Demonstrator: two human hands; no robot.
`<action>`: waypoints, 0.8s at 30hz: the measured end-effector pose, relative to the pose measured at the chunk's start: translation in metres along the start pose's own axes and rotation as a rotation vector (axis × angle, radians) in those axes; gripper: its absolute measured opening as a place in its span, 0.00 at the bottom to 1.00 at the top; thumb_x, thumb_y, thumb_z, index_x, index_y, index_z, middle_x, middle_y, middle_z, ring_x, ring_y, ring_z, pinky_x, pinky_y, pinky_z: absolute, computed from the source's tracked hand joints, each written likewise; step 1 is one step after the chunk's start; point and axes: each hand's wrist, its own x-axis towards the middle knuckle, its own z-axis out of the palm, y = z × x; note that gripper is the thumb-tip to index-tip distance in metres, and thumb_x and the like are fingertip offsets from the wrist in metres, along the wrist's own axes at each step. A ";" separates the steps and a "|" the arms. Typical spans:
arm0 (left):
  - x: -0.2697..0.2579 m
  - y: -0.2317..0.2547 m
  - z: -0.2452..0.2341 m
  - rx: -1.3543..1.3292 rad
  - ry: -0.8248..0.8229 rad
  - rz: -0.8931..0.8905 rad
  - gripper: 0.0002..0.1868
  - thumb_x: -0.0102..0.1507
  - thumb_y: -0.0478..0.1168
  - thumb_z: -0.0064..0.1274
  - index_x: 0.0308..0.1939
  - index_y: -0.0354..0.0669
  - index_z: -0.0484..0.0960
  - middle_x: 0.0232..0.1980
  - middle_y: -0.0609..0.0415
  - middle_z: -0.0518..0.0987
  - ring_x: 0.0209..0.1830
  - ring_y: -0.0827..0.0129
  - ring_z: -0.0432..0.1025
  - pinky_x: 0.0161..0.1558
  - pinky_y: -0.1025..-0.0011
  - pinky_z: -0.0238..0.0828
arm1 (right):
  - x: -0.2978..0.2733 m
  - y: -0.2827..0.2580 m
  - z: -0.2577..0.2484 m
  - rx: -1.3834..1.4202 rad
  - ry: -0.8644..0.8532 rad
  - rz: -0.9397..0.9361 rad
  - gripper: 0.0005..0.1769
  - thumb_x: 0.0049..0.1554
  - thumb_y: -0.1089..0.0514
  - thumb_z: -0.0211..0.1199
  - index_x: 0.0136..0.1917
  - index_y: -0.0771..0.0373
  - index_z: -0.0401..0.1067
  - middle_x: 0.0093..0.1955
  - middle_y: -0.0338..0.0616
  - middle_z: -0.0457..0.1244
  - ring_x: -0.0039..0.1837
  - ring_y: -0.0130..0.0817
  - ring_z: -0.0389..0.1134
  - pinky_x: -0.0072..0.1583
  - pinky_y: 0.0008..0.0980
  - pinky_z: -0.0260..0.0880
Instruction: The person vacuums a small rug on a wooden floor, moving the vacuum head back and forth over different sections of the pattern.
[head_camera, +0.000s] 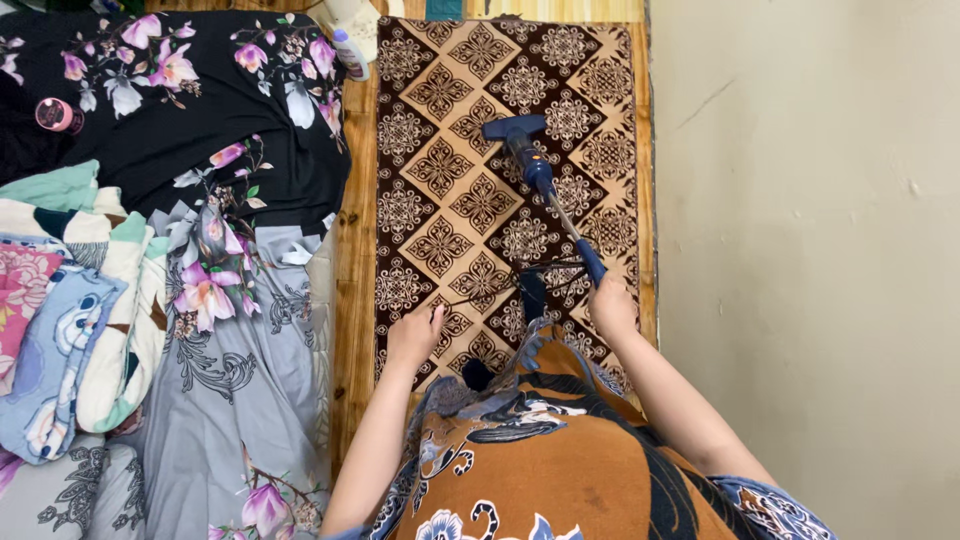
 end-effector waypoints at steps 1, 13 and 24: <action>0.001 0.002 -0.005 0.000 0.003 -0.006 0.30 0.70 0.60 0.37 0.33 0.40 0.82 0.32 0.38 0.82 0.34 0.43 0.78 0.38 0.48 0.76 | 0.010 -0.008 -0.003 0.040 0.022 -0.032 0.17 0.60 0.54 0.59 0.55 0.71 0.65 0.44 0.67 0.68 0.48 0.66 0.72 0.52 0.59 0.72; 0.029 0.044 -0.041 -0.073 0.032 -0.147 0.25 0.71 0.58 0.38 0.46 0.47 0.86 0.35 0.41 0.84 0.34 0.45 0.80 0.38 0.51 0.77 | 0.138 -0.098 -0.051 0.018 -0.066 0.035 0.14 0.64 0.57 0.54 0.55 0.70 0.63 0.47 0.66 0.69 0.51 0.64 0.72 0.52 0.56 0.74; 0.049 0.048 -0.023 -0.177 0.071 -0.044 0.19 0.72 0.49 0.36 0.45 0.36 0.76 0.42 0.36 0.82 0.40 0.42 0.78 0.41 0.50 0.76 | 0.224 -0.135 -0.027 0.056 -0.090 0.017 0.14 0.62 0.58 0.55 0.57 0.72 0.63 0.49 0.64 0.69 0.52 0.61 0.72 0.54 0.53 0.74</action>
